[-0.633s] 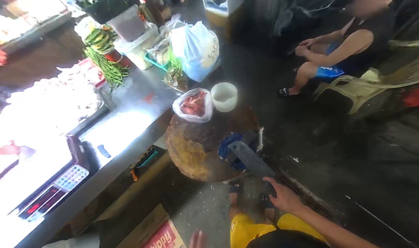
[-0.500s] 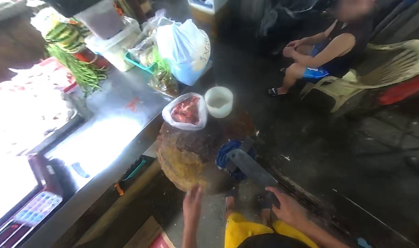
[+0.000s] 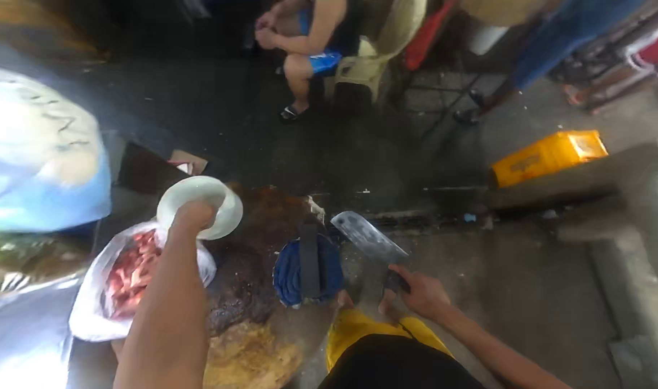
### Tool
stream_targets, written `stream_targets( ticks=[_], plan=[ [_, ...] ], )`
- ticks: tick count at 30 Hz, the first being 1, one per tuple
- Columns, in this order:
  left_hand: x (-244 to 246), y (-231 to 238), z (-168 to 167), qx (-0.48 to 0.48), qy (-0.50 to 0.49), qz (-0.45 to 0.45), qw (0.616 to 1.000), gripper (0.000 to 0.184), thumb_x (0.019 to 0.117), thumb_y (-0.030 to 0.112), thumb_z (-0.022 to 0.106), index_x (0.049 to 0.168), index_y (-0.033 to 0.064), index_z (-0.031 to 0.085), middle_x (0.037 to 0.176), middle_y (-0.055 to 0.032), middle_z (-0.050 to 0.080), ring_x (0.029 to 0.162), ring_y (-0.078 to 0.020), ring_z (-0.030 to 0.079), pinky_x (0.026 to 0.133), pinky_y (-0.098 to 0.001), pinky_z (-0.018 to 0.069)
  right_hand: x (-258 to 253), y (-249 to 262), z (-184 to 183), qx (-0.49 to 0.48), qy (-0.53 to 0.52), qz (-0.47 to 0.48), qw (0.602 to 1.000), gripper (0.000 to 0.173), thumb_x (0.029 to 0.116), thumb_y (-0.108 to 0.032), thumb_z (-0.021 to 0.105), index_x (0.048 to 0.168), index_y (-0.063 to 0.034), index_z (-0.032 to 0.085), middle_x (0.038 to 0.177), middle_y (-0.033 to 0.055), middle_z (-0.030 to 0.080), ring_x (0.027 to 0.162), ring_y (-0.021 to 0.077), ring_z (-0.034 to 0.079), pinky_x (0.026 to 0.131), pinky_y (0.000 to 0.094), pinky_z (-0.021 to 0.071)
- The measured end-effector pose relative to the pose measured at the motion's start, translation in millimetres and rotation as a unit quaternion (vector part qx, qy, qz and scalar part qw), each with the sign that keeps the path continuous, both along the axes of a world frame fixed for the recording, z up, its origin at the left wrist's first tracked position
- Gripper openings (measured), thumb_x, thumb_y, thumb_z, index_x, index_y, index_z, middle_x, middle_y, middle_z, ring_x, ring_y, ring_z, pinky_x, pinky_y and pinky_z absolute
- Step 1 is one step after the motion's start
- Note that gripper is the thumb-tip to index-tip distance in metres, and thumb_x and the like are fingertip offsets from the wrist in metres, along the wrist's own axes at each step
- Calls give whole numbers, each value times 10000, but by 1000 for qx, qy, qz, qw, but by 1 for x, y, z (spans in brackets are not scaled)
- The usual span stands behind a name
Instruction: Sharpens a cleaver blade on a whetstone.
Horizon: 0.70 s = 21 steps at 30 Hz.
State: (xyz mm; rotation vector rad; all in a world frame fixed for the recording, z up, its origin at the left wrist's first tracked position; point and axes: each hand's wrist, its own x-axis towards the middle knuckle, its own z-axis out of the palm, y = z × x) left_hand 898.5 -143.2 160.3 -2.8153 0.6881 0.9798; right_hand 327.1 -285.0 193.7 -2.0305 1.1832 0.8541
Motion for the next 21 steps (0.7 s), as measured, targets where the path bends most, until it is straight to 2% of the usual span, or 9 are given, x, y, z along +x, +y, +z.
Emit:
stream_targets(
  ticks=[2,4,6,8,10,13,16,18,21],
  plan=[
    [-7,4,15,-76,25,151,985,520,1025,387,532,1098,-113,651,1054,-290,671,953,-398,660,876,-610,514,-1,-2,-1,5,-3,-14,1000,679,963,-342,605,1568,-490,335,1203,136,710,1055,374,698,875,621,551],
    [-35,-5,46,-214,-1,264,941,468,978,437,525,1080,-8,626,835,-124,578,646,-211,521,623,-443,478,1,-4,-1,16,-12,-30,999,663,971,-343,602,1567,-477,345,1216,138,706,1079,379,690,894,625,542],
    [-85,-26,81,-335,31,298,893,358,1020,403,486,1052,66,604,724,12,447,538,-87,384,509,-303,382,5,-7,-1,27,-21,-37,999,671,968,-324,607,1573,-452,345,1233,144,700,1095,388,684,901,632,537],
    [-135,-53,91,-406,124,305,853,306,1053,386,477,1041,110,608,673,66,455,497,-40,397,473,-240,383,12,-11,-2,34,-22,-37,999,703,953,-292,622,1581,-427,338,1241,162,692,1103,404,677,902,642,530],
    [-187,-81,83,-431,226,279,828,306,1077,369,473,994,102,597,637,54,496,478,-51,451,457,-229,426,22,-17,-4,35,-24,-31,999,725,932,-258,640,1576,-421,348,1254,171,685,1116,417,670,901,659,524],
    [-267,-114,50,-409,318,209,830,404,1095,358,459,1026,4,642,705,-34,610,571,-121,590,580,-305,545,33,-26,-9,34,-36,-19,999,712,936,-240,653,1564,-415,366,1264,171,682,1133,419,664,911,662,520],
    [-335,-137,10,-389,394,132,822,376,1108,262,445,1198,-52,632,990,-128,724,859,-175,715,834,-366,601,42,-35,-8,21,-39,-12,999,739,897,-201,663,1556,-399,392,1235,177,694,1109,425,672,888,670,524],
    [-369,-139,-12,-385,406,46,828,394,1097,274,462,1285,-20,646,1233,-155,708,1151,-213,679,1056,-420,519,46,-40,-2,21,-13,-17,1000,734,885,-212,671,1551,-384,414,1240,187,690,1119,429,668,892,675,521],
    [-403,-133,-29,-347,390,-73,850,482,1103,403,398,1376,88,640,1429,-91,626,1346,-187,572,1168,-443,422,38,-45,-1,13,0,-6,1000,606,884,-235,668,1472,-244,525,1243,179,685,1136,408,661,904,660,520]
  ],
)
